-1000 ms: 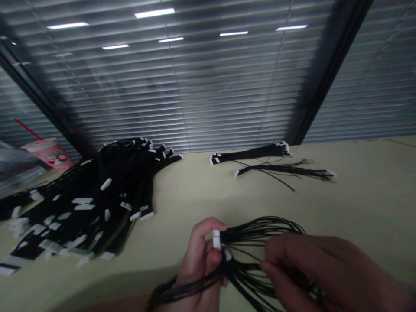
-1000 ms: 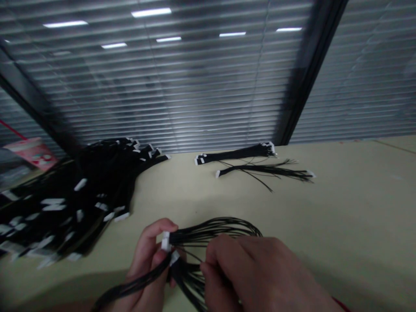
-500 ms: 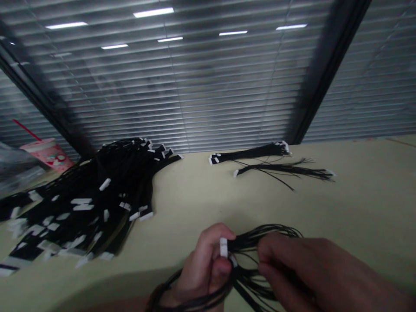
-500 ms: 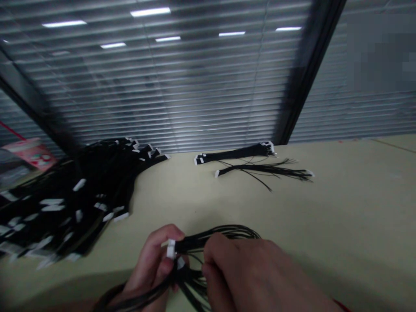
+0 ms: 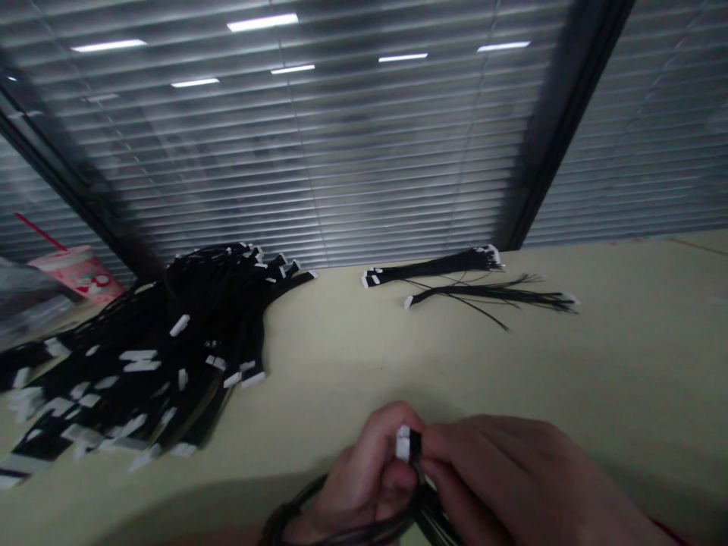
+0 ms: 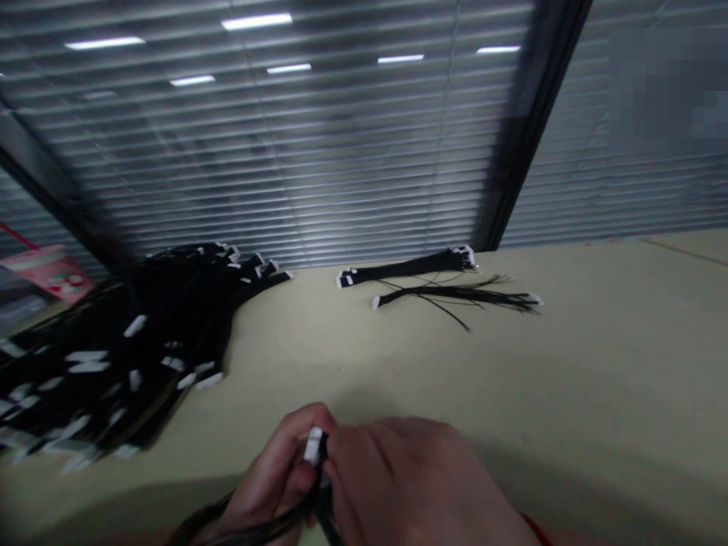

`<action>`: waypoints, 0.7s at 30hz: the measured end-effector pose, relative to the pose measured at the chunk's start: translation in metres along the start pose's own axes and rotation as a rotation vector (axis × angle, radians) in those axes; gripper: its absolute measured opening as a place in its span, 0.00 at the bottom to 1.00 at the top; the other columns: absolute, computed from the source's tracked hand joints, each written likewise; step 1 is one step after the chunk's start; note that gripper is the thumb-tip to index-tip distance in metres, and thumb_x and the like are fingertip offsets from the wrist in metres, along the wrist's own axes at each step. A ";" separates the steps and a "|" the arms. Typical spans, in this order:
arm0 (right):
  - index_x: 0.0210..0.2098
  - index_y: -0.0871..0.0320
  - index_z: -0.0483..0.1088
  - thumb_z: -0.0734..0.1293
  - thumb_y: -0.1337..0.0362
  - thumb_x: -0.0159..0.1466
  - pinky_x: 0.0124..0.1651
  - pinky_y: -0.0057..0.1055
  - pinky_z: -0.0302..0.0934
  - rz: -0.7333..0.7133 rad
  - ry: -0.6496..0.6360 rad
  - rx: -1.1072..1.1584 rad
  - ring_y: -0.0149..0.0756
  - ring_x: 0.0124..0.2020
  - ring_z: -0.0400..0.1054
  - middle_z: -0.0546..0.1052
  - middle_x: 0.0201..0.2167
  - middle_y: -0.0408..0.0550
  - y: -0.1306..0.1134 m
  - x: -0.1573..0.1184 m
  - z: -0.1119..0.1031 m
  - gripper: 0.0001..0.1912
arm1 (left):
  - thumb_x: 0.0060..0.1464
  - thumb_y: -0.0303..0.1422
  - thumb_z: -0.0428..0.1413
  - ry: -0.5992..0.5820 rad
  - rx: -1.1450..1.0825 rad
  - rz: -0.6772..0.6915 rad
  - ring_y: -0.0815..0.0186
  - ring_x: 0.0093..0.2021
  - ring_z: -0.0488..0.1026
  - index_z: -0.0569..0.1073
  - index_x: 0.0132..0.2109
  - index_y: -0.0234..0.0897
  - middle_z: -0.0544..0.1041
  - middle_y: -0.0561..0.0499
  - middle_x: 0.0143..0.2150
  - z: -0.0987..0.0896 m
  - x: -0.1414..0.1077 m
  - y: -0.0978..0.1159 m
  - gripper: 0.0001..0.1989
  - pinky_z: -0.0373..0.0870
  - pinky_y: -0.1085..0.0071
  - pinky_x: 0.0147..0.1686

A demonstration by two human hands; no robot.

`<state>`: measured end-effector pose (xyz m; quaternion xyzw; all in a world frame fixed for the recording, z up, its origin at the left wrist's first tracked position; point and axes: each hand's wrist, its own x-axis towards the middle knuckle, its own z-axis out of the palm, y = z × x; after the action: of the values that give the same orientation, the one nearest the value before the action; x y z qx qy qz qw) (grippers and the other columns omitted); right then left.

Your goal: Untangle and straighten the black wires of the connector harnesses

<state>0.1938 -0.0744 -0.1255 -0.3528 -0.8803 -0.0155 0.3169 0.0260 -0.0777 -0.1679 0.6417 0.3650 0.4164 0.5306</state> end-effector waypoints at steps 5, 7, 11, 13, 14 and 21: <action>0.29 0.55 0.62 0.51 0.70 0.67 0.20 0.28 0.52 0.024 0.058 -0.067 0.26 0.17 0.63 0.68 0.19 0.36 0.001 0.002 -0.007 0.14 | 0.63 0.46 0.41 0.150 0.005 -0.078 0.71 0.23 0.54 0.63 0.46 0.42 0.57 0.57 0.24 0.001 0.006 0.007 0.15 0.51 0.74 0.23; 0.28 0.54 0.61 0.52 0.69 0.67 0.19 0.27 0.52 0.026 0.056 -0.065 0.25 0.17 0.63 0.68 0.18 0.35 0.001 0.001 -0.006 0.13 | 0.62 0.47 0.42 0.163 -0.060 -0.059 0.71 0.23 0.53 0.62 0.46 0.43 0.58 0.58 0.24 0.002 0.006 0.006 0.15 0.50 0.74 0.23; 0.26 0.54 0.59 0.52 0.69 0.68 0.18 0.28 0.51 0.037 0.015 -0.073 0.27 0.16 0.62 0.67 0.17 0.36 0.001 -0.002 -0.001 0.15 | 0.59 0.50 0.45 0.109 -0.154 -0.075 0.71 0.24 0.55 0.63 0.46 0.44 0.61 0.56 0.25 0.005 0.001 0.003 0.17 0.51 0.74 0.24; 0.26 0.54 0.59 0.52 0.68 0.68 0.18 0.28 0.51 0.038 0.006 -0.074 0.28 0.16 0.62 0.66 0.17 0.36 0.001 -0.003 0.000 0.15 | 0.59 0.49 0.45 0.105 -0.181 -0.053 0.71 0.24 0.54 0.63 0.47 0.45 0.60 0.56 0.25 0.008 -0.001 0.002 0.16 0.51 0.74 0.24; 0.26 0.54 0.60 0.52 0.68 0.68 0.18 0.28 0.52 0.037 0.001 -0.069 0.28 0.16 0.62 0.66 0.17 0.36 0.000 -0.003 0.000 0.15 | 0.60 0.47 0.45 0.098 -0.197 -0.022 0.71 0.23 0.53 0.63 0.47 0.45 0.59 0.57 0.25 0.009 -0.001 0.001 0.15 0.50 0.74 0.23; 0.26 0.55 0.62 0.50 0.69 0.69 0.19 0.28 0.53 0.005 -0.018 -0.069 0.29 0.17 0.63 0.67 0.18 0.38 0.000 -0.001 -0.002 0.17 | 0.63 0.44 0.41 0.084 -0.174 0.092 0.71 0.23 0.50 0.62 0.51 0.48 0.58 0.57 0.26 0.012 0.000 -0.003 0.14 0.46 0.73 0.23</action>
<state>0.1957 -0.0755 -0.1246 -0.3659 -0.8811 -0.0420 0.2969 0.0374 -0.0816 -0.1724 0.5913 0.3194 0.4972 0.5488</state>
